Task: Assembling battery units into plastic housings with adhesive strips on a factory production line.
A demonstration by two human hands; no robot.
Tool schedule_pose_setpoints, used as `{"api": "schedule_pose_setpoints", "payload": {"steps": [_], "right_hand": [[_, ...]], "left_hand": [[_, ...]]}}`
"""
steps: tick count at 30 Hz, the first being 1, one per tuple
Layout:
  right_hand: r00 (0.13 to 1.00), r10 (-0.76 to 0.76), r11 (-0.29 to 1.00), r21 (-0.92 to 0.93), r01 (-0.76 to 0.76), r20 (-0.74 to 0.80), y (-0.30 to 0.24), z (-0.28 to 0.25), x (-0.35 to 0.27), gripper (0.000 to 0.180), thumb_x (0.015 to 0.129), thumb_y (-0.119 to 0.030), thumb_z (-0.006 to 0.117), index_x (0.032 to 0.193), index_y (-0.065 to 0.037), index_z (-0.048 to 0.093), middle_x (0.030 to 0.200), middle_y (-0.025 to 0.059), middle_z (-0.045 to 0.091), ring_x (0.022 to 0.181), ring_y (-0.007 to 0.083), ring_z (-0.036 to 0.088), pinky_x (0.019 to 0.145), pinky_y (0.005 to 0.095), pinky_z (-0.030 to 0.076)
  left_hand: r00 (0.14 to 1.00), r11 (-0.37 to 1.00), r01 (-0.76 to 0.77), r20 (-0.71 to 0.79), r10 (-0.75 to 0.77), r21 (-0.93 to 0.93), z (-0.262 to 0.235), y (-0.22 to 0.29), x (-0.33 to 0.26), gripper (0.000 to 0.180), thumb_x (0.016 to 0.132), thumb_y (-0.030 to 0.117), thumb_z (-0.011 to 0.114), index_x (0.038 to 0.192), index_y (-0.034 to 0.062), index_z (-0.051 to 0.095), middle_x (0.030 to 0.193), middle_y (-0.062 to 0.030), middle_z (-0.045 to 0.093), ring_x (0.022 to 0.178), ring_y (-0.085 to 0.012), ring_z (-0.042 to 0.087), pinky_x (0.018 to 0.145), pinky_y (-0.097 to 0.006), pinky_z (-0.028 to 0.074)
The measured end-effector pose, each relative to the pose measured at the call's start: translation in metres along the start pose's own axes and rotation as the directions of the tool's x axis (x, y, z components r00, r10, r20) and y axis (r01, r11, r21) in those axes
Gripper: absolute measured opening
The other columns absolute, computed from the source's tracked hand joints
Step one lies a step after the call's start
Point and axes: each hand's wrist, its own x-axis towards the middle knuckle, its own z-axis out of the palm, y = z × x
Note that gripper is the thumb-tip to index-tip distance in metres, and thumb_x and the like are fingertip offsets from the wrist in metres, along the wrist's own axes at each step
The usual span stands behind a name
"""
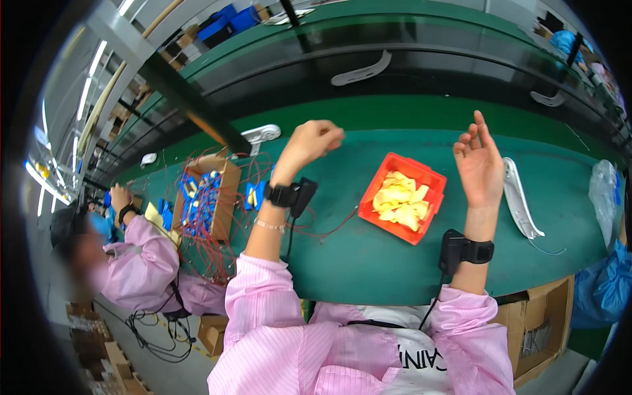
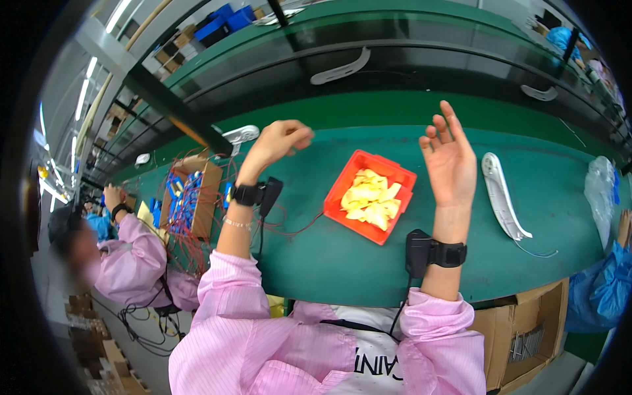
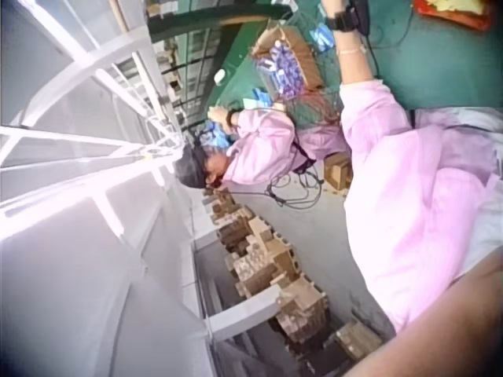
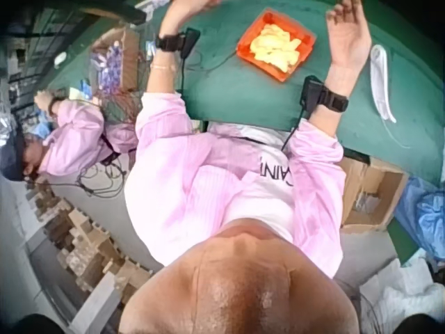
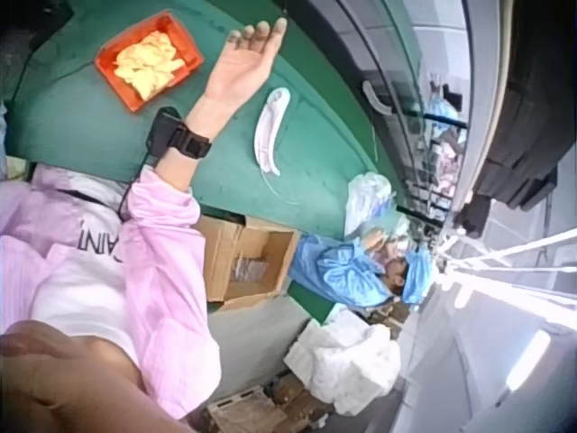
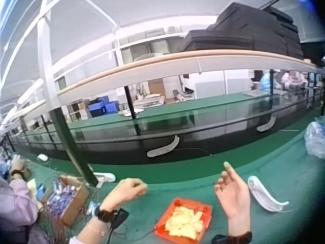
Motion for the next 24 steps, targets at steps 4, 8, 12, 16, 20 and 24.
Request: {"api": "schedule_pose_setpoints", "payload": {"steps": [4, 8, 12, 16, 20, 24], "right_hand": [[0.996, 0.058, 0.987, -0.149, -0.067, -0.063, 0.009, 0.011, -0.002, 0.038, 0.098, -0.022, 0.052, 0.131, -0.004, 0.05, 0.1, 0.0017, 0.059, 0.09, 0.0113, 0.053, 0.08, 0.0268, 0.044], [0.995, 0.099, 0.953, -0.283, -0.104, -0.033, 0.018, 0.024, -0.004, 0.037, 0.098, -0.024, 0.052, 0.127, -0.003, 0.053, 0.096, 0.0012, 0.059, 0.087, 0.0101, 0.053, 0.078, 0.0256, 0.044], [0.992, 0.122, 0.89, -0.445, -0.103, 0.015, 0.013, 0.038, -0.008, 0.035, 0.097, -0.023, 0.053, 0.124, 0.0, 0.055, 0.093, 0.0031, 0.062, 0.084, 0.0099, 0.056, 0.075, 0.0244, 0.045], [0.98, 0.178, 0.725, -0.685, -0.072, 0.086, 0.036, 0.069, -0.02, 0.033, 0.095, -0.02, 0.058, 0.12, 0.002, 0.062, 0.109, 0.0121, 0.066, 0.094, 0.0135, 0.062, 0.081, 0.0262, 0.05], [0.951, 0.28, 0.837, -0.519, -0.174, 0.133, 0.064, 0.088, -0.036, 0.033, 0.095, -0.015, 0.059, 0.121, 0.004, 0.059, 0.11, 0.0118, 0.065, 0.097, 0.0137, 0.063, 0.085, 0.0267, 0.05], [0.988, 0.133, 0.936, -0.337, -0.099, 0.082, 0.055, 0.085, -0.035, 0.027, 0.096, -0.013, 0.058, 0.117, 0.004, 0.059, 0.108, 0.0099, 0.065, 0.097, 0.0129, 0.062, 0.086, 0.0264, 0.05]], "left_hand": [[0.92, 0.687, 0.37, -0.35, -0.176, 0.626, -0.029, -0.076, -0.066, 0.037, 0.079, 0.034, 0.071, 0.091, -0.0009, 0.065, 0.083, -0.0196, 0.067, 0.084, -0.035, 0.066, 0.072, -0.044, 0.053], [0.869, 0.632, 0.356, -0.492, 0.047, 0.688, -0.016, -0.108, -0.092, 0.034, 0.078, 0.025, 0.073, 0.096, 0.0007, 0.059, 0.09, -0.0181, 0.064, 0.091, -0.0345, 0.061, 0.077, -0.044, 0.05], [0.804, 0.864, 0.179, -0.576, 0.146, 0.47, -0.018, -0.039, -0.089, 0.026, 0.083, 0.017, 0.07, 0.091, 0.0007, 0.051, 0.08, -0.0178, 0.063, 0.074, -0.0358, 0.062, 0.064, -0.044, 0.048], [0.796, 0.986, -0.151, -0.582, 0.167, 0.075, -0.001, 0.063, -0.101, 0.027, 0.084, 0.017, 0.071, 0.092, 0.0013, 0.051, 0.075, -0.0141, 0.062, 0.061, -0.0315, 0.061, 0.052, -0.036, 0.047], [0.677, 0.901, -0.395, -0.606, 0.417, 0.179, 0.042, 0.106, -0.102, 0.021, 0.081, 0.005, 0.072, 0.093, -0.0018, 0.056, 0.077, -0.0103, 0.065, 0.061, -0.0156, 0.062, 0.054, -0.028, 0.048], [0.651, 0.842, -0.502, -0.555, 0.518, 0.197, 0.064, 0.122, -0.095, 0.023, 0.08, -0.001, 0.069, 0.101, -0.0026, 0.061, 0.095, -0.0147, 0.063, 0.081, -0.0247, 0.064, 0.072, -0.033, 0.051]]}}
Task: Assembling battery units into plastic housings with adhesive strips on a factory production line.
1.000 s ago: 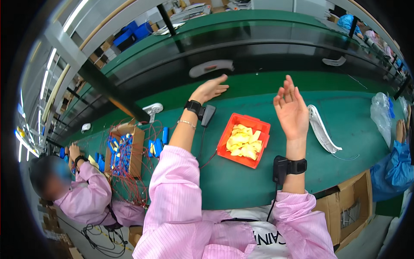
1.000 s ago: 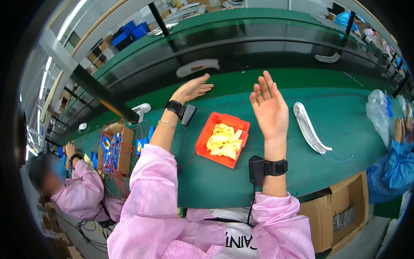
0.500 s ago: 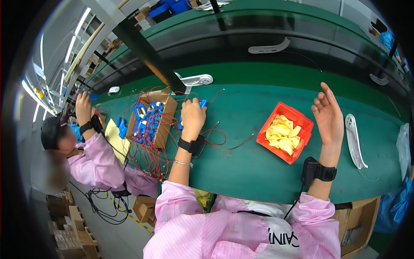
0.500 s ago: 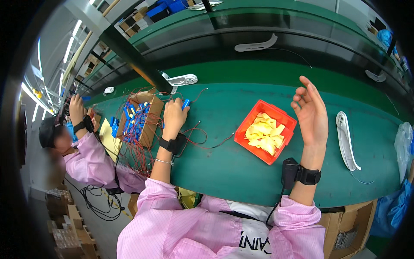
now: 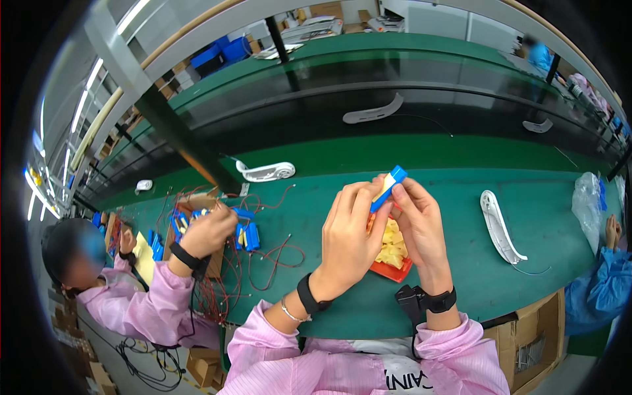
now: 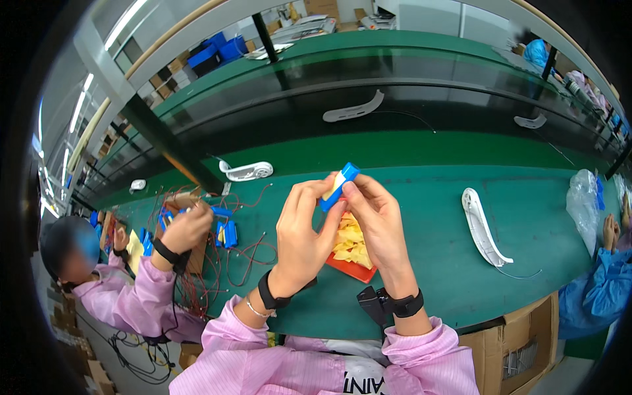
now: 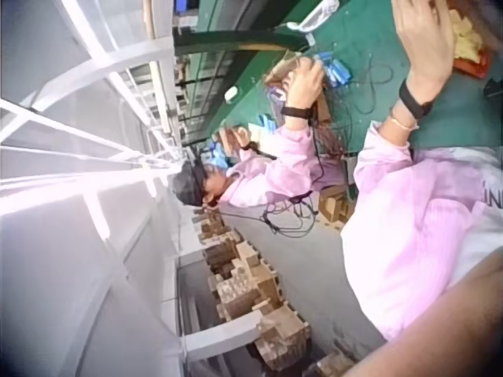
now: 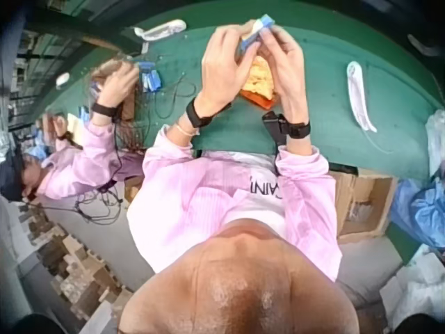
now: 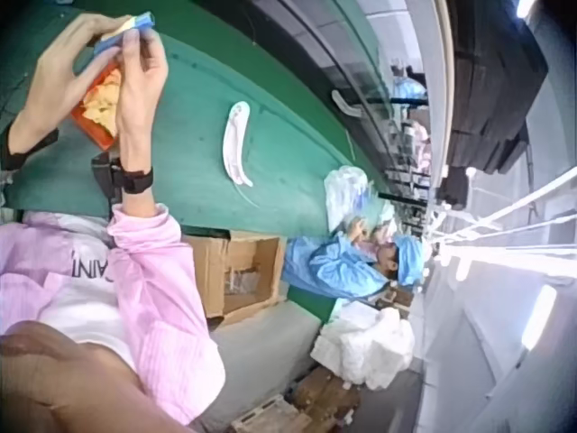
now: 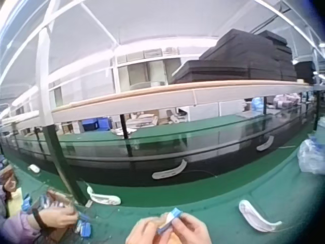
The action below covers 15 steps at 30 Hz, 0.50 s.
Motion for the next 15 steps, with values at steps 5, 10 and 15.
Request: {"api": "schedule_pose_setpoints", "payload": {"steps": [5, 10, 15], "right_hand": [[0.996, -0.061, 0.993, -0.102, 0.055, -0.057, -0.003, -0.005, 0.002, 0.027, 0.094, -0.011, 0.06, 0.116, 0.004, 0.057, 0.109, 0.0097, 0.063, 0.096, 0.0128, 0.062, 0.086, 0.0267, 0.05], [0.993, -0.115, 0.965, -0.241, 0.106, -0.025, -0.001, 0.001, 0.002, 0.028, 0.089, -0.007, 0.066, 0.114, 0.006, 0.059, 0.104, 0.0094, 0.065, 0.096, 0.0133, 0.061, 0.085, 0.0275, 0.051], [0.986, -0.166, 0.935, -0.318, 0.155, -0.008, 0.0, 0.002, 0.002, 0.028, 0.087, -0.007, 0.068, 0.111, 0.006, 0.062, 0.102, 0.0096, 0.066, 0.096, 0.014, 0.061, 0.084, 0.0285, 0.052]], "left_hand": [[0.999, 0.999, 0.002, -0.054, -0.004, -0.05, -0.004, -0.004, 0.015, 0.01, 0.082, 0.0, 0.067, 0.092, -0.0013, 0.068, 0.084, -0.0103, 0.064, 0.075, -0.0203, 0.062, 0.067, -0.029, 0.049], [0.998, 0.989, 0.068, -0.009, -0.07, -0.128, -0.009, -0.008, 0.02, 0.01, 0.08, -0.001, 0.069, 0.089, -0.0025, 0.068, 0.078, -0.0088, 0.066, 0.067, -0.0151, 0.062, 0.062, -0.026, 0.049], [0.988, 0.975, 0.15, 0.053, -0.143, -0.166, -0.019, -0.008, 0.023, 0.01, 0.08, 0.001, 0.07, 0.089, -0.0023, 0.07, 0.08, -0.0089, 0.069, 0.069, -0.0128, 0.063, 0.062, -0.025, 0.049]]}}
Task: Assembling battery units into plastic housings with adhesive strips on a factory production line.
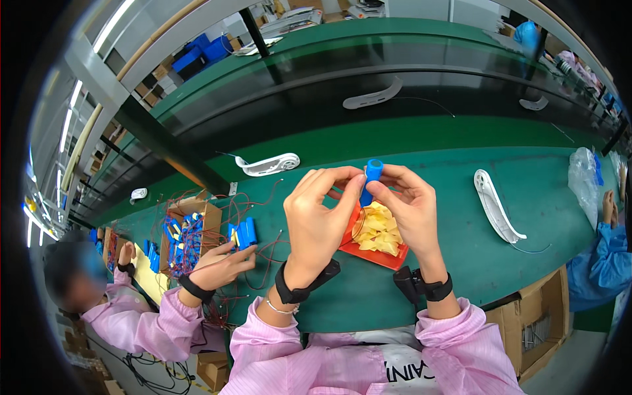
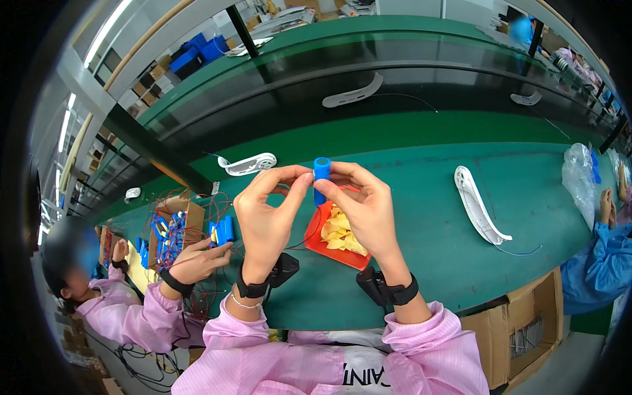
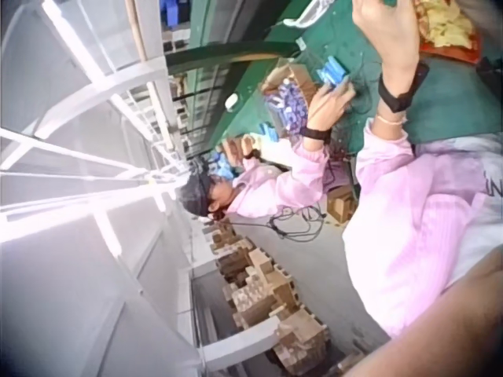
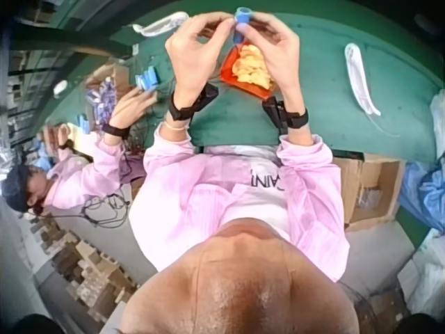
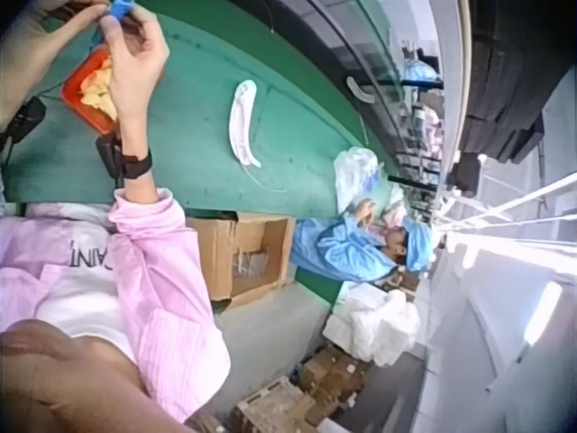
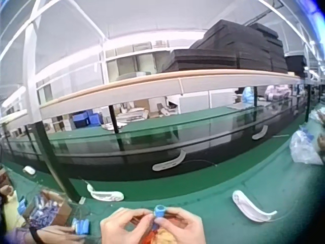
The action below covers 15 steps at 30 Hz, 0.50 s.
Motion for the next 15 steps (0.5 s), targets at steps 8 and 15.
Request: {"api": "schedule_pose_setpoints", "payload": {"steps": [8, 15], "right_hand": [[1.0, -0.005, 0.995, -0.098, 0.003, -0.017, 0.0006, 0.0002, -0.0023, 0.027, 0.086, -0.006, 0.07, 0.108, 0.007, 0.062, 0.098, 0.0098, 0.067, 0.088, 0.0136, 0.065, 0.079, 0.0268, 0.054], [1.0, -0.002, 0.998, -0.066, 0.002, -0.005, -0.0003, -0.001, -0.0032, 0.025, 0.085, -0.005, 0.07, 0.107, 0.007, 0.062, 0.098, 0.0096, 0.067, 0.087, 0.013, 0.066, 0.077, 0.026, 0.054]], "left_hand": [[0.998, 0.998, 0.063, 0.032, -0.062, -0.016, -0.0029, -0.0038, 0.0, 0.009, 0.079, 0.004, 0.071, 0.087, -0.0008, 0.07, 0.078, -0.0096, 0.069, 0.066, -0.0166, 0.065, 0.056, -0.026, 0.051], [0.98, 0.977, 0.19, 0.076, -0.183, -0.098, -0.0063, -0.0004, -0.0001, 0.01, 0.081, 0.006, 0.07, 0.088, -0.0015, 0.07, 0.078, -0.0104, 0.069, 0.064, -0.0171, 0.067, 0.055, -0.026, 0.052]]}}
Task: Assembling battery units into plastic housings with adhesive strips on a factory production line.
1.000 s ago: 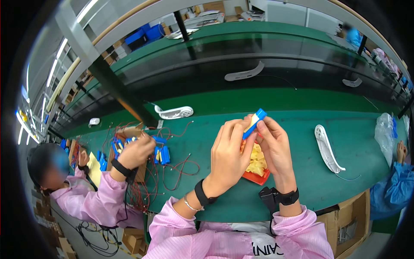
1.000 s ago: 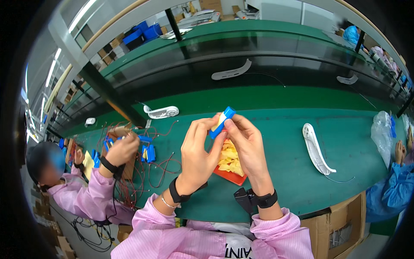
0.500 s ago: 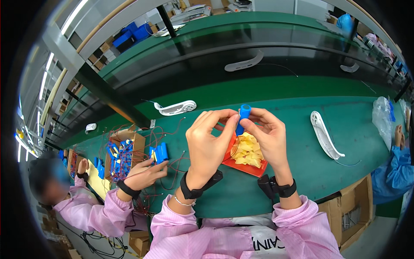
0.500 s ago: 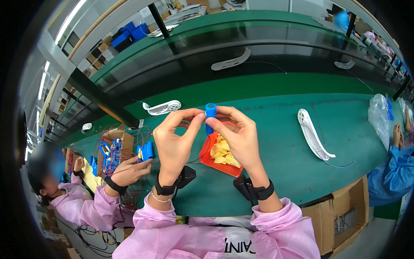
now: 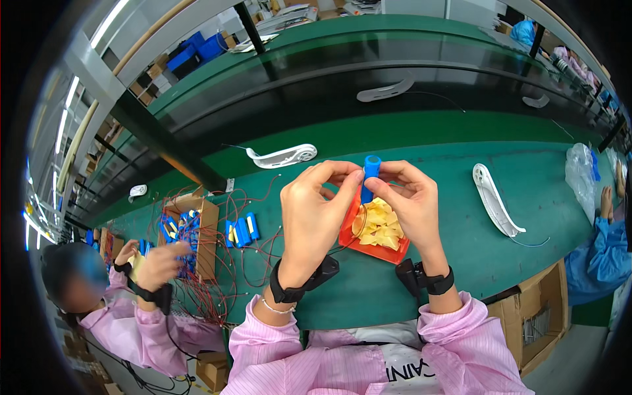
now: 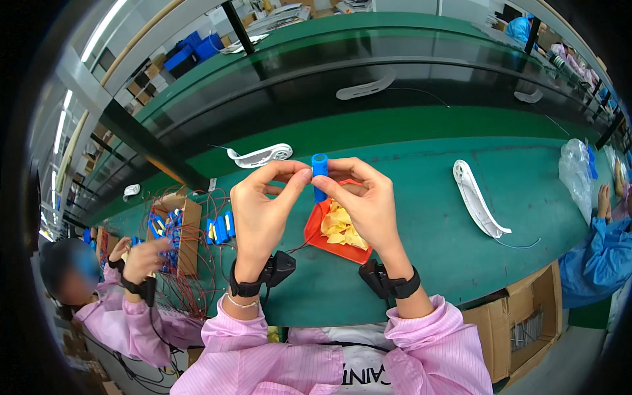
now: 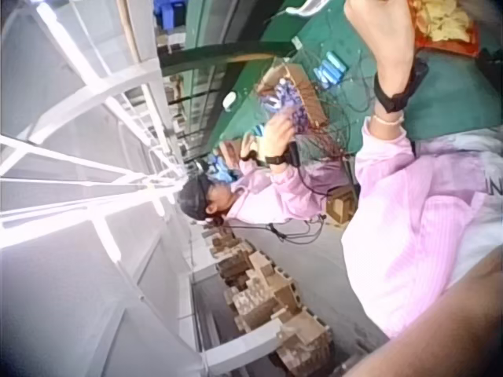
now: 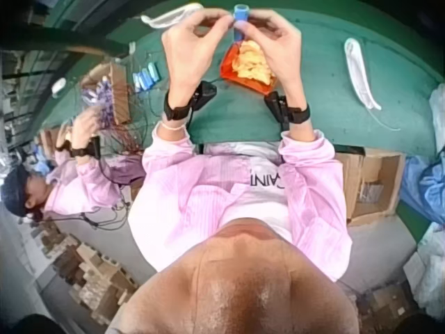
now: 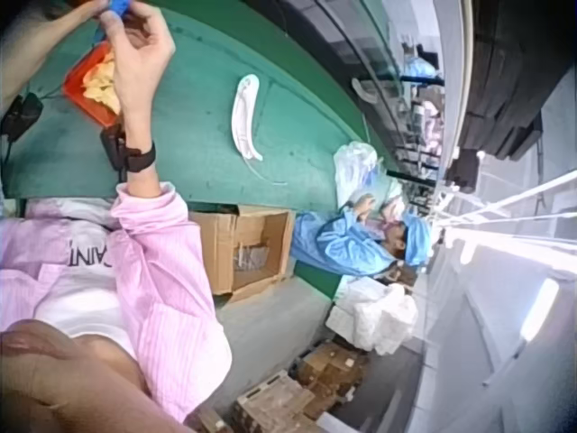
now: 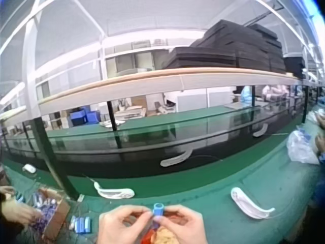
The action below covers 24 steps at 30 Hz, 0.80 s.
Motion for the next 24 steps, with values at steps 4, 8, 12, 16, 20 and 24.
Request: {"api": "schedule_pose_setpoints", "payload": {"steps": [4, 8, 12, 16, 20, 24], "right_hand": [[1.0, 0.006, 0.999, -0.052, -0.006, 0.003, 0.001, 0.001, 0.0, 0.025, 0.085, -0.005, 0.07, 0.106, 0.007, 0.063, 0.097, 0.0098, 0.067, 0.086, 0.0123, 0.065, 0.077, 0.026, 0.054], [1.0, 0.005, 0.997, -0.077, -0.005, 0.001, 0.001, 0.0, 0.0, 0.025, 0.085, -0.005, 0.071, 0.106, 0.007, 0.063, 0.097, 0.0098, 0.067, 0.087, 0.0123, 0.064, 0.077, 0.0265, 0.054], [1.0, -0.029, 0.996, -0.087, 0.029, 0.002, 0.004, 0.0, 0.0, 0.025, 0.084, -0.004, 0.071, 0.106, 0.006, 0.063, 0.096, 0.0099, 0.066, 0.088, 0.0129, 0.064, 0.077, 0.0271, 0.054], [1.0, -0.029, 0.997, -0.075, 0.029, -0.002, 0.003, -0.001, 0.002, 0.025, 0.084, -0.004, 0.071, 0.106, 0.006, 0.063, 0.096, 0.0103, 0.066, 0.088, 0.0131, 0.063, 0.077, 0.0276, 0.054], [1.0, -0.025, 0.998, -0.059, 0.025, 0.001, 0.002, -0.001, 0.005, 0.025, 0.084, -0.004, 0.071, 0.106, 0.007, 0.063, 0.096, 0.0103, 0.066, 0.088, 0.0129, 0.064, 0.077, 0.0271, 0.054], [1.0, 0.0, 1.0, -0.026, 0.0, -0.005, 0.004, -0.001, 0.006, 0.026, 0.084, -0.004, 0.071, 0.106, 0.007, 0.062, 0.097, 0.0104, 0.066, 0.087, 0.0129, 0.064, 0.076, 0.0266, 0.054]], "left_hand": [[0.999, 0.996, 0.022, 0.034, -0.025, 0.086, -0.003, 0.0, 0.0, 0.015, 0.083, 0.013, 0.069, 0.09, -0.0003, 0.071, 0.08, -0.006, 0.071, 0.072, -0.0114, 0.066, 0.06, -0.025, 0.048], [0.997, 0.998, 0.031, 0.072, -0.035, 0.054, -0.003, -0.005, 0.001, 0.017, 0.083, 0.015, 0.069, 0.09, -0.0005, 0.071, 0.08, -0.0061, 0.071, 0.073, -0.0117, 0.066, 0.059, -0.024, 0.048], [0.997, 0.999, -0.022, 0.069, 0.02, 0.032, -0.003, -0.008, 0.003, 0.012, 0.083, 0.008, 0.067, 0.087, -0.0041, 0.068, 0.079, -0.0114, 0.069, 0.068, -0.0163, 0.067, 0.055, -0.026, 0.052], [0.997, 0.999, -0.026, 0.066, 0.025, 0.024, -0.002, -0.008, 0.004, 0.013, 0.083, 0.007, 0.067, 0.087, -0.0045, 0.068, 0.079, -0.0116, 0.069, 0.069, -0.0167, 0.067, 0.055, -0.027, 0.052], [0.998, 0.998, -0.036, 0.05, 0.034, 0.049, 0.0, -0.01, 0.006, 0.012, 0.083, 0.007, 0.067, 0.088, -0.0037, 0.068, 0.08, -0.0115, 0.069, 0.069, -0.0167, 0.067, 0.055, -0.027, 0.052], [0.997, 0.996, -0.053, 0.053, 0.049, 0.068, -0.001, -0.009, 0.006, 0.011, 0.083, 0.007, 0.067, 0.088, -0.0022, 0.069, 0.081, -0.0113, 0.069, 0.069, -0.0165, 0.067, 0.055, -0.027, 0.052]]}}
